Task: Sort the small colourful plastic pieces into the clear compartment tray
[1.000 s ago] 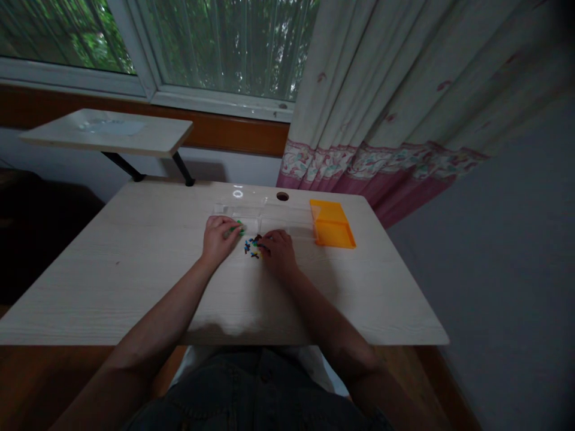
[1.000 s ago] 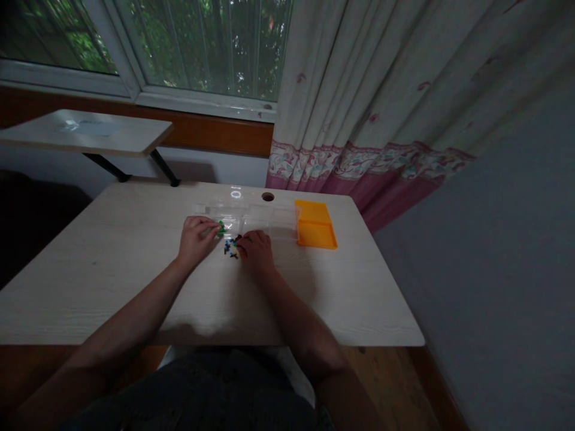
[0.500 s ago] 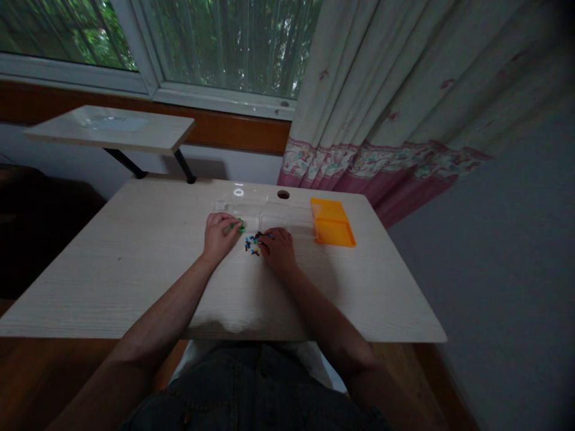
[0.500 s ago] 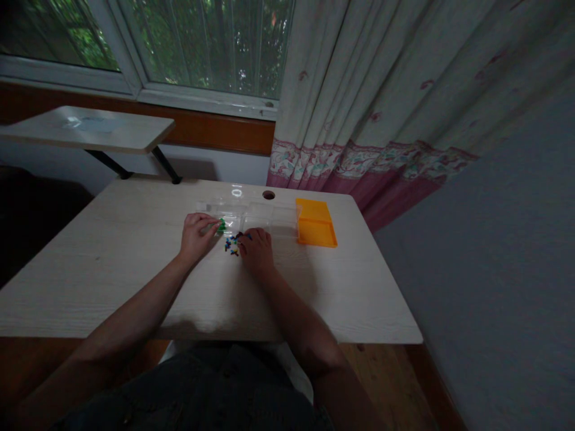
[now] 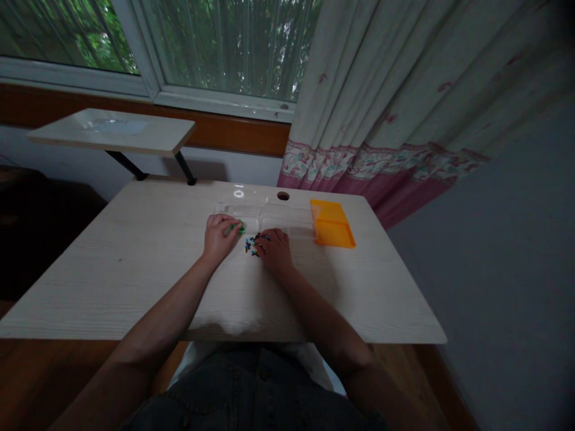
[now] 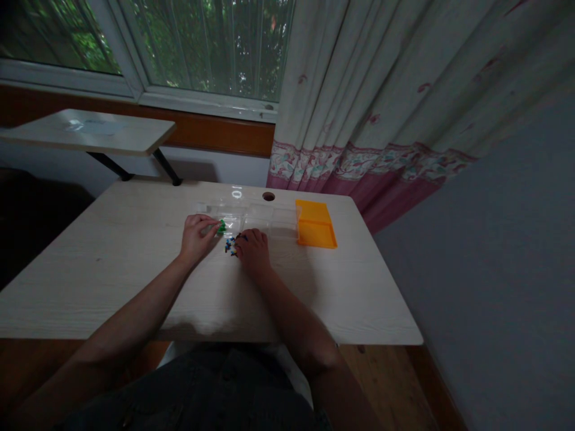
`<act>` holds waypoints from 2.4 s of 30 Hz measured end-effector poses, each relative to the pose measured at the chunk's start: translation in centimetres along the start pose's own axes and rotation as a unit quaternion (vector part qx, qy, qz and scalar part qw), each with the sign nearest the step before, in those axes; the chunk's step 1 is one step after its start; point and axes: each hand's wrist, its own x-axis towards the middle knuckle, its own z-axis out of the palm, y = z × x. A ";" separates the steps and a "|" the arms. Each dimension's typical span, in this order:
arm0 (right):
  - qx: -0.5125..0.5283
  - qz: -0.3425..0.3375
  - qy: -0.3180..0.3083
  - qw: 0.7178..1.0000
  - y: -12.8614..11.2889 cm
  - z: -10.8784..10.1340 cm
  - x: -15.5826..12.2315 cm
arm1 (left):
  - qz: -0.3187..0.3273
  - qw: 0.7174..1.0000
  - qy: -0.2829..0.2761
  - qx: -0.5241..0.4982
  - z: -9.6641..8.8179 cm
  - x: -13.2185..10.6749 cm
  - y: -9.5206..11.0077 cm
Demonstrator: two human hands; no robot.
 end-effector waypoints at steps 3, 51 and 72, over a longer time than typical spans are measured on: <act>0.000 0.004 -0.002 1.000 0.0 0.0 0.0 | -0.002 1.000 0.001 0.003 0.1 0.0 -0.1; 0.003 -0.007 -0.001 1.000 0.3 0.4 -0.1 | 0.020 0.999 -0.018 0.034 0.1 -0.2 0.0; 0.024 0.009 0.007 1.000 0.6 0.9 -0.1 | 0.124 0.985 -0.121 -0.008 0.2 -0.6 1.3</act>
